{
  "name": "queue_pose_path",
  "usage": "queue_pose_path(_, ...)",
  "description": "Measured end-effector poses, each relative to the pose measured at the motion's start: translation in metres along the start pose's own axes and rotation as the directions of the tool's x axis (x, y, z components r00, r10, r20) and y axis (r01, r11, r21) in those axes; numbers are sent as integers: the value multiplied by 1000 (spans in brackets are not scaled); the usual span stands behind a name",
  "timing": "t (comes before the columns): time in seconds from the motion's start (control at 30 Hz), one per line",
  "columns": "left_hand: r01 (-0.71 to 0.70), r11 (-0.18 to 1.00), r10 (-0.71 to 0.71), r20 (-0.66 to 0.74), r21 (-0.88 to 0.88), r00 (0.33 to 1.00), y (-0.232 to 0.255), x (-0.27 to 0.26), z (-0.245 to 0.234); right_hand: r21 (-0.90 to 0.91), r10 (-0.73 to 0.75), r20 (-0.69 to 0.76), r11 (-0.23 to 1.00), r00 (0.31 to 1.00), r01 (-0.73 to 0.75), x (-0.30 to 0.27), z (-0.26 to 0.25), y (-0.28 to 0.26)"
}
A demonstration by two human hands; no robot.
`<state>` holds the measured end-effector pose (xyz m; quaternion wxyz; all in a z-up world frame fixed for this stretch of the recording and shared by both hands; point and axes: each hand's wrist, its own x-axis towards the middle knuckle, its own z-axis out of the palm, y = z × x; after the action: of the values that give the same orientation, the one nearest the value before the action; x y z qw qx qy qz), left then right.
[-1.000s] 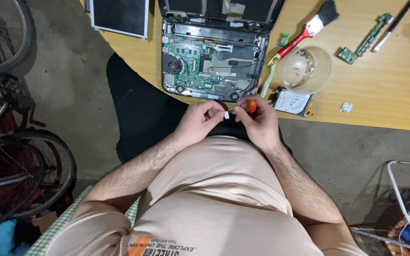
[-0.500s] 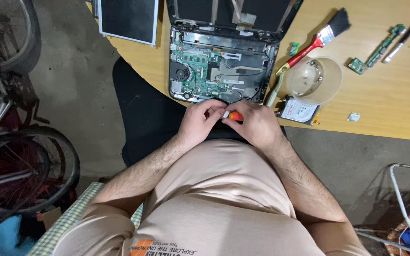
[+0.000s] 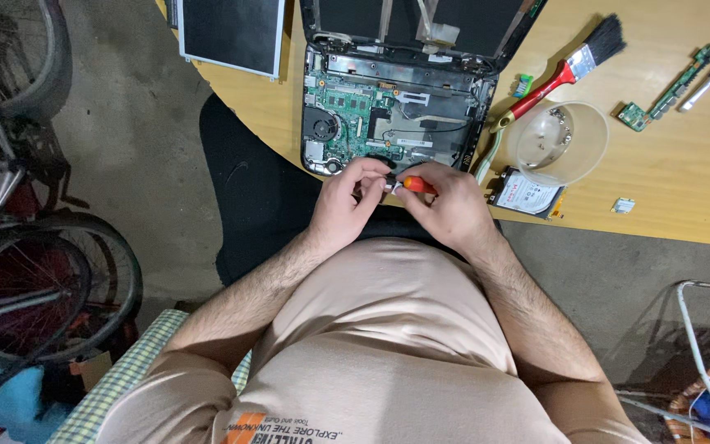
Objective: The person uses a screwdriver to remove screws from a disassembled laptop, detaches a small circuit board, and places it on the table. They continue to unscrew and adjust components within the laptop chassis.
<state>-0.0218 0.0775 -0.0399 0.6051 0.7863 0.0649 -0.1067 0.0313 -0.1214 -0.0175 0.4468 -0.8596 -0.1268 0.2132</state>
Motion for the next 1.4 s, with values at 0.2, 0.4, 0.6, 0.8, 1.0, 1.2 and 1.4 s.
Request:
queue_pose_path(0.2, -63, 998, 63, 36, -2, 997, 9, -5, -3, -73, -66, -16, 995, 998, 65, -7, 3, -2)
queue_pose_path(0.4, -118, 992, 120, 81, -36, 989, 6, -12, -2, -39, 21, 41, 999, 999, -20, -20, 2, 3)
queue_pose_path(0.6, -160, 982, 152, 79, 99, 985, 19, -21, -8, 320, 146, 94, 932, 985, -168, -17, -5, -14)
queue_pose_path(0.8, -151, 987, 148, 56, 63, 987, 13, -23, -8, 429, 180, 75, 882, 981, -195, -17, -5, -24)
queue_pose_path(1.0, -65, 995, 69, 61, -74, 996, 11, -16, -1, 385, 18, -13, 923, 1000, -12, -17, -7, -19)
queue_pose_path(1.2, -24, 1000, 25, 57, -13, 998, 14, -16, -2, 355, -18, -60, 934, 998, 38, -21, -3, -18)
queue_pose_path(1.4, 51, 997, -50, 21, -57, 999, 7, -15, 6, 424, -34, -87, 903, 996, 68, -24, -9, -34)
